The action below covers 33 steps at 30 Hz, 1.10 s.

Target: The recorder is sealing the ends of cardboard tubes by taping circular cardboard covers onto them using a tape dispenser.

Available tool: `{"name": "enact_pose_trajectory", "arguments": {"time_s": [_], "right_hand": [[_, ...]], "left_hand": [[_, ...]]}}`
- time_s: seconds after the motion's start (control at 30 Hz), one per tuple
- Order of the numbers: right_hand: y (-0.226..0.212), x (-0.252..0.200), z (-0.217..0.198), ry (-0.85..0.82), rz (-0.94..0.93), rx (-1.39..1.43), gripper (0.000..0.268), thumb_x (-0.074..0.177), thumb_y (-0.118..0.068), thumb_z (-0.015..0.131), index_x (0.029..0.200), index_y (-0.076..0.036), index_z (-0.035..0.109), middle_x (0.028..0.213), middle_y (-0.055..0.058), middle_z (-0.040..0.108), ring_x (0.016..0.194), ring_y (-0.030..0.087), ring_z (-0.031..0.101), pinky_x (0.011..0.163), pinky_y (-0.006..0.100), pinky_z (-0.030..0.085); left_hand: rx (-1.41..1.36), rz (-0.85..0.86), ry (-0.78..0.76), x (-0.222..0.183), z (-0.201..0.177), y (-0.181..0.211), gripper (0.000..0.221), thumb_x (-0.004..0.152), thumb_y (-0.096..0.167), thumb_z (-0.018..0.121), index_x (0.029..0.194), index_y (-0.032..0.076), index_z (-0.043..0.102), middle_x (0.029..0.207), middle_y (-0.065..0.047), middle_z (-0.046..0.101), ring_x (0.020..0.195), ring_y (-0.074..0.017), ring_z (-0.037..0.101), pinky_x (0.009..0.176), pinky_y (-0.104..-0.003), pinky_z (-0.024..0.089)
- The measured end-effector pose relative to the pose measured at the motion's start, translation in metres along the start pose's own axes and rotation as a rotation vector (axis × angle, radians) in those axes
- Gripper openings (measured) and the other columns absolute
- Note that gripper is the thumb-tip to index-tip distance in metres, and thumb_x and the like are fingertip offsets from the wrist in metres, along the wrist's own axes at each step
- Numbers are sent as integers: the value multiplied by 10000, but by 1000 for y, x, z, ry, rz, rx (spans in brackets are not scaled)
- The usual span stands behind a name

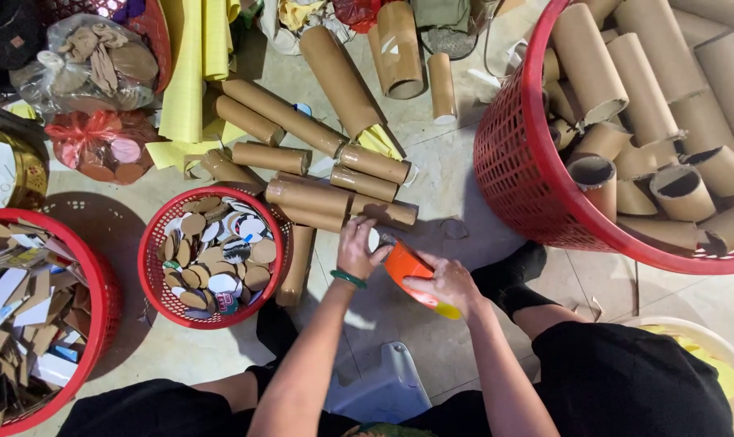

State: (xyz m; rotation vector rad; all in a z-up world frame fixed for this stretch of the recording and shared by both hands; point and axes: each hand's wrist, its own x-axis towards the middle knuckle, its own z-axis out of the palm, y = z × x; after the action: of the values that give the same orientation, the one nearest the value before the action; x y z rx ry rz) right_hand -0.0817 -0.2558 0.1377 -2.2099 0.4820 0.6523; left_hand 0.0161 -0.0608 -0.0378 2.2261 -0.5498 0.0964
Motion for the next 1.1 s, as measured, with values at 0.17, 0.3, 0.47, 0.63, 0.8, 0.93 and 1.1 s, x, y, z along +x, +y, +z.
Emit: {"name": "enact_pose_trajectory", "arguments": {"time_s": [0.17,0.3,0.47,0.63,0.8,0.93,1.1], "right_hand": [[14,9,11,22,-11,-81,814,672,-601,772,1384,-235,627,1127,166,751,1056,357,715,955,418,541],[-7,14,23,81,-68,-272,931,701,-668,765,1486,-238,509,955,199,764,933,354,725,921,433,555],[12,21,30,237,-179,-659,901,710,-668,787,1466,-268,504,844,147,738,806,319,735,825,478,558],[-3,14,-16,132,53,132,769,718,-540,784,1391,-201,631,956,125,815,920,243,784,854,354,579],[-20,54,-22,402,-65,433,688,755,-391,808,1359,-109,638,1055,109,796,961,204,779,840,325,584],[-32,86,-34,477,-164,599,613,816,-297,784,1373,-95,625,1103,99,797,954,168,763,834,304,584],[13,100,-23,456,-79,755,577,883,-250,772,1415,-69,640,1031,152,742,855,208,678,758,352,527]], "left_hand": [[22,21,33,15,-7,15,489,793,367,837,1145,62,690,1120,-197,648,1081,-402,623,962,-492,524],[79,144,-75,36,-3,-23,349,843,285,782,1089,60,679,1064,-212,643,1014,-407,645,914,-505,549],[87,115,-110,75,-5,-23,369,779,256,750,1079,46,700,1067,-244,682,993,-423,661,895,-498,560],[-52,-99,96,143,-28,-11,306,848,287,680,1048,57,713,1052,-214,728,1047,-384,683,963,-491,548],[198,-111,57,195,-12,-13,215,841,260,695,987,114,755,1121,-167,714,1150,-373,631,985,-545,478],[470,71,53,232,10,-15,194,750,204,736,934,202,797,1225,-168,662,1192,-371,567,1000,-554,455],[-764,-397,-70,271,166,-68,257,901,207,744,1153,230,786,1387,-65,637,1319,-277,544,1137,-449,450]]}}
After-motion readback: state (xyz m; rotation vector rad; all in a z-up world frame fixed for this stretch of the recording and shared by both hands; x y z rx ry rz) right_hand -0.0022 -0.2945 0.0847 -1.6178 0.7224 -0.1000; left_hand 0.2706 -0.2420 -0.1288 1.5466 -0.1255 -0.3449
